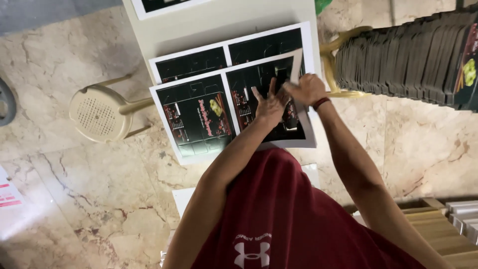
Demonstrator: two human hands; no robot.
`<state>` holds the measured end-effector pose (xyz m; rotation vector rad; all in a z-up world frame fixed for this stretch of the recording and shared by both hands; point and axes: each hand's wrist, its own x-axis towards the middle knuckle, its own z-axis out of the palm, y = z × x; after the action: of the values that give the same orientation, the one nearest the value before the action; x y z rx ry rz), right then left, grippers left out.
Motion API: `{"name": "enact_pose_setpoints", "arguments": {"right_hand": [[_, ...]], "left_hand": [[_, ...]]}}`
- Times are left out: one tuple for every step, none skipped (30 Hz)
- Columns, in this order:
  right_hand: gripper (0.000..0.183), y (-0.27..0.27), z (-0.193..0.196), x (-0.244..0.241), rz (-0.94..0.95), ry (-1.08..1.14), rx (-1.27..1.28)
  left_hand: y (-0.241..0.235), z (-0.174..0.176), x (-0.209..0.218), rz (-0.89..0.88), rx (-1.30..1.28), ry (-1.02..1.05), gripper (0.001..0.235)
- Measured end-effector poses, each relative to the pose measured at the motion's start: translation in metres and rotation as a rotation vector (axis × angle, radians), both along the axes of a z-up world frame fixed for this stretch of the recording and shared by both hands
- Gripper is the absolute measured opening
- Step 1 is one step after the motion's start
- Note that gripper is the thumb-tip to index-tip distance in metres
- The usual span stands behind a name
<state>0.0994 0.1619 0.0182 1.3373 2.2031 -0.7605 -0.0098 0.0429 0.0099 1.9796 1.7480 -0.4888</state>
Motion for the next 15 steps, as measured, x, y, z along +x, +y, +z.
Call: {"name": "enact_pose_setpoints", "arguments": {"right_hand": [[0.093, 0.012, 0.012, -0.001, 0.007, 0.011, 0.013], [0.096, 0.024, 0.024, -0.002, -0.282, 0.138, -0.191], [0.110, 0.033, 0.037, 0.002, -0.573, 0.260, -0.405], [0.110, 0.055, -0.003, 0.012, -0.568, 0.265, -0.400], [0.084, 0.070, -0.044, 0.025, -0.780, 0.446, -0.601], [0.059, 0.085, -0.086, 0.039, -0.989, 0.630, -0.803], [0.059, 0.081, -0.098, 0.033, -0.994, 0.631, -0.806], [0.051, 0.076, -0.110, 0.026, -0.956, 0.722, -0.784], [0.043, 0.073, -0.120, 0.018, -0.912, 0.811, -0.760], [0.043, 0.048, -0.076, 0.007, -0.913, 0.812, -0.762], [0.065, 0.026, -0.033, -0.015, -0.810, 0.602, -0.442], [0.088, 0.000, 0.008, -0.039, -0.692, 0.392, -0.128], [0.088, -0.010, 0.023, -0.047, -0.692, 0.393, -0.137], [0.078, -0.019, 0.038, -0.054, -0.562, 0.420, -0.051], [0.072, -0.026, 0.053, -0.065, -0.434, 0.456, 0.043]], "left_hand": [[-0.004, -0.005, -0.002, 0.007, 0.013, 0.011, 0.063], [-0.007, -0.010, -0.004, -0.019, 0.103, 0.049, 0.092], [-0.014, -0.014, -0.002, -0.048, 0.186, 0.081, 0.122], [-0.011, -0.016, -0.003, -0.045, 0.192, 0.085, 0.122], [-0.016, -0.019, -0.001, 0.063, 0.578, 0.198, 0.090], [-0.020, -0.022, 0.002, 0.171, 0.964, 0.309, 0.060], [-0.022, -0.031, 0.003, 0.166, 0.961, 0.308, 0.060], [-0.023, -0.039, 0.004, 0.159, 0.896, 0.293, 0.065], [-0.023, -0.047, 0.004, 0.155, 0.833, 0.280, 0.070], [-0.026, -0.043, 0.005, 0.153, 0.832, 0.280, 0.070], [-0.025, -0.040, 0.004, 0.126, 0.619, 0.212, 0.072], [-0.025, -0.037, 0.004, 0.098, 0.406, 0.144, 0.075], [-0.016, -0.023, 0.003, 0.098, 0.398, 0.149, 0.075], [-0.007, -0.009, 0.003, 0.106, 0.063, 0.063, 0.085], [0.006, 0.005, -0.002, 0.110, -0.262, -0.016, 0.095]]}}
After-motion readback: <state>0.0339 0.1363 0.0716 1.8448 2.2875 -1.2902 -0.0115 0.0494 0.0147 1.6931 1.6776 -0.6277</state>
